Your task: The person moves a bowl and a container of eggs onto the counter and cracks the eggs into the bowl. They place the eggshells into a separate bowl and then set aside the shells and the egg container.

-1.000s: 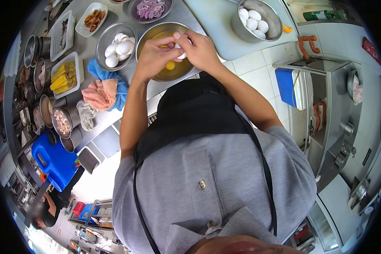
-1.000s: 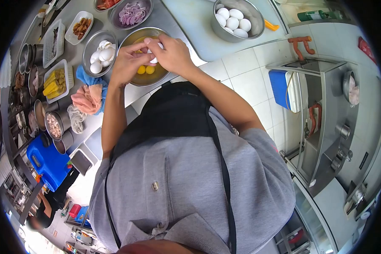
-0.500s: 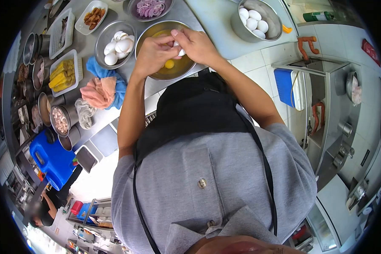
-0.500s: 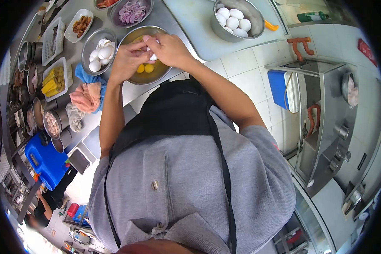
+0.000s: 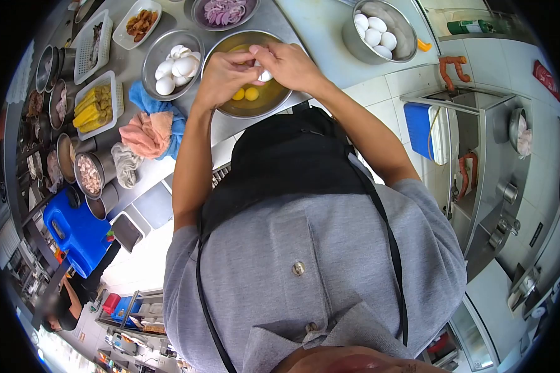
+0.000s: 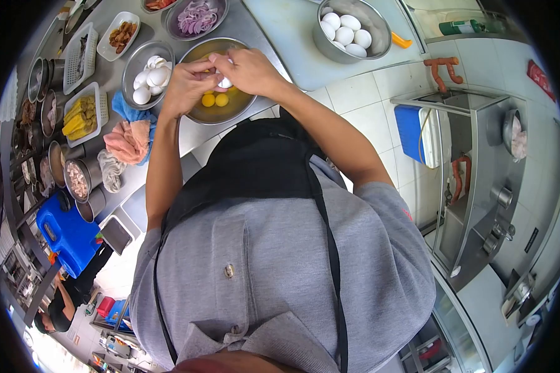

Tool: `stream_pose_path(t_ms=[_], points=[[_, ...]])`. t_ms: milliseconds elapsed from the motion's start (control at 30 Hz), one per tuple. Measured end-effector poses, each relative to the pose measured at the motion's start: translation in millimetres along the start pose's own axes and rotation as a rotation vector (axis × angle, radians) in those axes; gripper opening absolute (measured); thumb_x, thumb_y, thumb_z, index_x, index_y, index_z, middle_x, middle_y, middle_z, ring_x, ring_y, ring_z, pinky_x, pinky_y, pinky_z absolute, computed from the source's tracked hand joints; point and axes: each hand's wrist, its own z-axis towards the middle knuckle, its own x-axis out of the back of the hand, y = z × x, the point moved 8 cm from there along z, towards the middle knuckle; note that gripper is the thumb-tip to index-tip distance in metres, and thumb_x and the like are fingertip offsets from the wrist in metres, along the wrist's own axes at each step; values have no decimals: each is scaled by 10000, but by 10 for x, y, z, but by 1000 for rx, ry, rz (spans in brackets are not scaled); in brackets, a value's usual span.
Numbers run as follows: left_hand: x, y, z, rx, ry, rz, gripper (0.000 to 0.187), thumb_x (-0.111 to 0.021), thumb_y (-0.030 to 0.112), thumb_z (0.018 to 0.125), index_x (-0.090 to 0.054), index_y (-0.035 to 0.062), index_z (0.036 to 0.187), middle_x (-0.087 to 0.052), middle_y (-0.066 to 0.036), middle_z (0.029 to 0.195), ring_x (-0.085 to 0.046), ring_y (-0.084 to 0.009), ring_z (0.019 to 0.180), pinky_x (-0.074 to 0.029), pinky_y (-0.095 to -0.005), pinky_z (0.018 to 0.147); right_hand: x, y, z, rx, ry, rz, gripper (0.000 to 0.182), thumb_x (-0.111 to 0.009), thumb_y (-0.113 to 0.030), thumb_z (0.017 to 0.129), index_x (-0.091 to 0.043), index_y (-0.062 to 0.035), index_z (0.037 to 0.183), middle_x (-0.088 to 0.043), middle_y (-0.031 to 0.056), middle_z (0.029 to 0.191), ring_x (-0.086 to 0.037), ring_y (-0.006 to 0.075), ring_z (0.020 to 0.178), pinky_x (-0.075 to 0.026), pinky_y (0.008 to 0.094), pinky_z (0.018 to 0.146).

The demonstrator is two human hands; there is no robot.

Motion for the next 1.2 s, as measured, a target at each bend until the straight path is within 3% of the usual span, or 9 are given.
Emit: stream_pose_path(t_ms=[100, 233, 500, 767, 933, 1000, 1067, 1167, 1200], points=[[139, -5, 0, 20, 83, 221, 233, -684, 34, 832, -690, -61, 1044, -650, -31, 860, -622, -83, 712, -540, -230, 664, 17, -28, 13, 29, 17, -42, 593, -464, -489, 957, -658, 49, 797, -652, 268, 791, -633, 448, 810, -489, 484, 748], [110, 53, -22, 98, 38, 6, 254, -670, 8, 834, -695, -51, 1080, -650, -32, 886, -621, -88, 726, -532, -236, 662, 76, -159, 54, 100, -33, -130, 586, -472, -514, 957, -652, 30, 837, -643, 265, 760, -634, 440, 780, -490, 493, 724], [192, 561, -94, -372, -7, 517, 383, -659, -63, 804, -689, 44, 1170, -675, -84, 910, -627, -137, 744, -527, -260, 696, 66, -425, 91, 410, -26, -542, 496, -548, -536, 931, -608, -48, 872, -617, 162, 598, -641, 369, 621, -502, 436, 574], [220, 801, -208, -387, 144, 531, 403, -661, -63, 824, -665, 36, 1214, -681, -83, 980, -639, -135, 830, -529, -243, 749, 198, -718, 199, 509, 48, -667, 528, -571, -586, 888, -632, -63, 921, -640, 151, 621, -650, 364, 615, -510, 452, 576], [415, 722, -191, -275, 190, 254, 418, -659, -46, 860, -617, 3, 1273, -687, -87, 1013, -655, -118, 920, -532, -244, 842, 146, -855, 378, 402, 41, -474, 468, -593, -519, 894, -634, -58, 963, -655, 168, 667, -661, 375, 683, -518, 448, 632], [634, 685, -241, -240, 277, 199, 471, -713, -28, 824, -629, 52, 1279, -666, -40, 987, -632, -94, 829, -515, -219, 745, 11, -882, 501, 358, 36, -380, 418, -619, -465, 890, -632, -58, 985, -667, 179, 706, -667, 378, 723, -522, 446, 664], [886, 711, -328, -232, 354, 258, 468, -713, -25, 826, -627, 48, 1280, -668, -45, 995, -632, -93, 835, -514, -217, 745, -186, -904, 674, 325, -33, -50, 692, -489, -623, 920, -581, 38, 1105, -689, 244, 883, -679, 406, 900, -519, 461, 802], [1329, 721, -469, -195, 445, 301, 436, -727, 14, 826, -644, 41, 1253, -681, -71, 1042, -633, -102, 861, -515, -231, 747, -383, -1047, 880, 328, -104, 46, 735, -451, -633, 934, -556, 58, 1164, -681, 262, 948, -668, 389, 980, -510, 443, 843], [1458, 706, -494, -154, 457, 445, 424, -739, 49, 823, -652, 37, 1238, -687, -91, 1063, -643, -131, 884, -516, -251, 758, -364, -1048, 944, 342, -33, -8, 630, -545, -540, 919, -577, 26, 1197, -684, 248, 973, -669, 380, 977, -509, 446, 841]])
